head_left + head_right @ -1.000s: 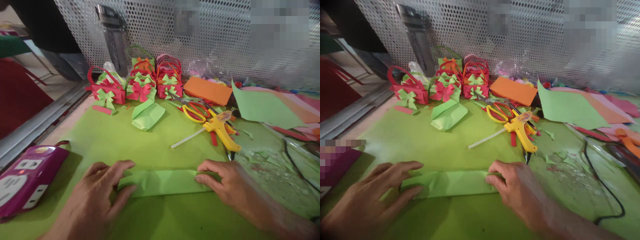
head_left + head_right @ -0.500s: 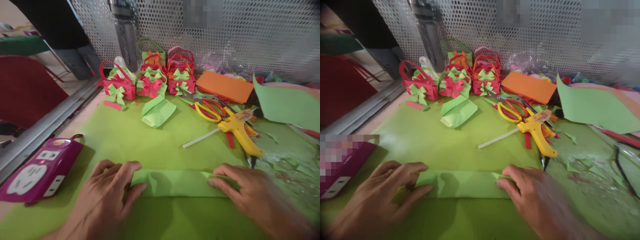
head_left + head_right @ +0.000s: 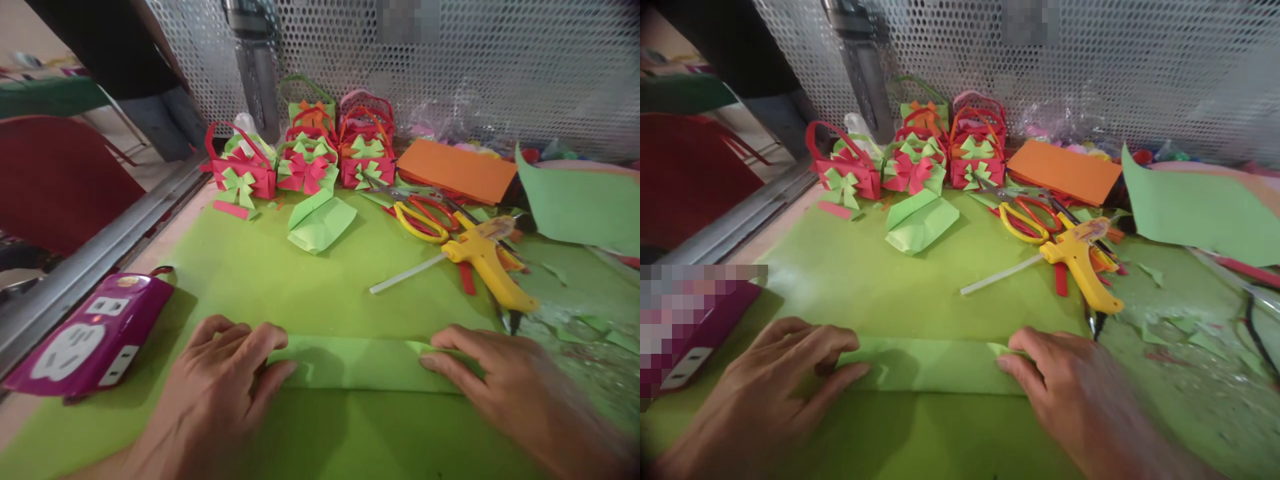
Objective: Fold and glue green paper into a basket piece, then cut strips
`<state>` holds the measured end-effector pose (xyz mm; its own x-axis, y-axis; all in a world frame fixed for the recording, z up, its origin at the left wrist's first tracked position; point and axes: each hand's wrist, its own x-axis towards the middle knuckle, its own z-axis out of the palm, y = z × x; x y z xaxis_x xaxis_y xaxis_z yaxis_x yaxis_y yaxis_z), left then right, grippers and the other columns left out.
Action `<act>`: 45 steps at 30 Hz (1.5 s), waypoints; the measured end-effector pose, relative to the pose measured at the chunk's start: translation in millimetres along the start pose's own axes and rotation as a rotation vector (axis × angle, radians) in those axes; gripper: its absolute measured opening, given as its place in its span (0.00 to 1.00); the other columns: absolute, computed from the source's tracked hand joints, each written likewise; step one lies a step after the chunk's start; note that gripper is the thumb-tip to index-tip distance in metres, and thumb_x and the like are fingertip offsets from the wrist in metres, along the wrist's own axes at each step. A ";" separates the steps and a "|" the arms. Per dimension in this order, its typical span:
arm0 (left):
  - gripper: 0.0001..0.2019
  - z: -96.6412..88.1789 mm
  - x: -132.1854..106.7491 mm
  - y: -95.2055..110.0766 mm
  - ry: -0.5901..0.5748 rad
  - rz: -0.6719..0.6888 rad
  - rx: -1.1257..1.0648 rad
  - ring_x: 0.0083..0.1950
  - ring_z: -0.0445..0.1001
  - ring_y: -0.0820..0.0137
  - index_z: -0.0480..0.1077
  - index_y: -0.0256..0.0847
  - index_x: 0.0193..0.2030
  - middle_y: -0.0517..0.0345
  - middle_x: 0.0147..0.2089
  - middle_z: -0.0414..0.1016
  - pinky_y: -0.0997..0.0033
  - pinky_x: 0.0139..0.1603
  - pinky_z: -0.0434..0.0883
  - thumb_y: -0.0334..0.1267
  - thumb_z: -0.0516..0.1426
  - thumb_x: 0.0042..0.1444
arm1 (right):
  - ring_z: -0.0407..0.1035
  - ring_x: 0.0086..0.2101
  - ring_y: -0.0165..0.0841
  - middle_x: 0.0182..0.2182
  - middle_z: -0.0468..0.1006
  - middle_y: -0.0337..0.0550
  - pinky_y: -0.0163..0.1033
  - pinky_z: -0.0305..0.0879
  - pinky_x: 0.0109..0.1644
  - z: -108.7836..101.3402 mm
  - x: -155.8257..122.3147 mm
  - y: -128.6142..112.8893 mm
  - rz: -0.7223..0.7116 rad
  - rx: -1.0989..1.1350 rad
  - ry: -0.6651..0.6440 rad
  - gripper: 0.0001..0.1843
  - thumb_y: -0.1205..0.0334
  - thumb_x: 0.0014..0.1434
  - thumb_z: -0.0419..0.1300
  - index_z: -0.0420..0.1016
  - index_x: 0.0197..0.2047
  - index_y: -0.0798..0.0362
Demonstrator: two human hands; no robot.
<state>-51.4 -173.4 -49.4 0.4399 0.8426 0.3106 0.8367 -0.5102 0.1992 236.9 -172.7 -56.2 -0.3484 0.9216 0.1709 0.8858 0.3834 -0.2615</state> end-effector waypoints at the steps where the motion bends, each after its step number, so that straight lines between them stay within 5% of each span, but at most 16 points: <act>1: 0.05 -0.4 0.3 -0.9 -0.004 0.012 -0.002 0.24 0.71 0.72 0.62 0.44 0.36 0.68 0.24 0.72 0.68 0.34 0.63 0.40 0.49 0.61 | 0.65 0.16 0.27 0.16 0.72 0.34 0.34 0.54 0.21 0.5 -0.3 -0.4 0.008 -0.007 -0.001 0.20 0.50 0.64 0.45 0.67 0.25 0.49; 20: 0.14 0.4 3.3 0.3 0.022 0.026 -0.123 0.24 0.66 0.74 0.72 0.46 0.33 0.67 0.23 0.71 0.66 0.37 0.59 0.34 0.47 0.63 | 0.60 0.16 0.26 0.16 0.67 0.31 0.34 0.50 0.22 0.3 -0.4 -1.1 0.007 -0.067 -0.026 0.16 0.54 0.63 0.48 0.65 0.26 0.50; 26: 0.16 -0.8 -5.8 4.4 0.083 0.152 0.203 0.28 0.64 0.68 0.73 0.47 0.39 0.61 0.24 0.67 0.62 0.37 0.61 0.28 0.45 0.61 | 0.57 0.15 0.26 0.13 0.64 0.31 0.34 0.48 0.21 1.5 0.3 -0.6 -0.019 -0.110 -0.011 0.17 0.54 0.62 0.48 0.65 0.25 0.50; 31: 0.16 -6.2 -6.5 14.3 0.010 0.183 0.399 0.34 0.66 0.65 0.72 0.40 0.41 0.55 0.31 0.69 0.65 0.32 0.63 0.26 0.44 0.61 | 0.61 0.15 0.27 0.15 0.67 0.32 0.35 0.49 0.22 5.3 -3.7 4.9 -0.019 -0.098 -0.035 0.15 0.52 0.61 0.49 0.65 0.27 0.49; 39: 0.22 4.2 -30.6 19.2 0.092 0.236 0.304 0.53 0.66 0.58 0.70 0.34 0.45 0.47 0.49 0.72 0.57 0.53 0.61 0.41 0.39 0.66 | 0.62 0.14 0.26 0.14 0.67 0.31 0.34 0.50 0.20 4.0 -0.5 7.3 -0.088 -0.081 -0.012 0.19 0.50 0.64 0.45 0.65 0.26 0.49; 45: 0.20 -2.4 -40.5 27.5 -0.109 0.178 0.298 0.59 0.62 0.55 0.63 0.44 0.58 0.48 0.56 0.70 0.50 0.64 0.47 0.43 0.45 0.62 | 0.61 0.13 0.27 0.13 0.66 0.32 0.35 0.49 0.19 4.0 -1.8 7.2 -0.092 -0.116 -0.008 0.19 0.50 0.64 0.45 0.65 0.26 0.48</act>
<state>-47.1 -222.0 -54.3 0.6059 0.7667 0.2123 0.7952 -0.5915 -0.1334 242.7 -171.3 -62.1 -0.4315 0.8837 0.1814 0.8794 0.4569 -0.1339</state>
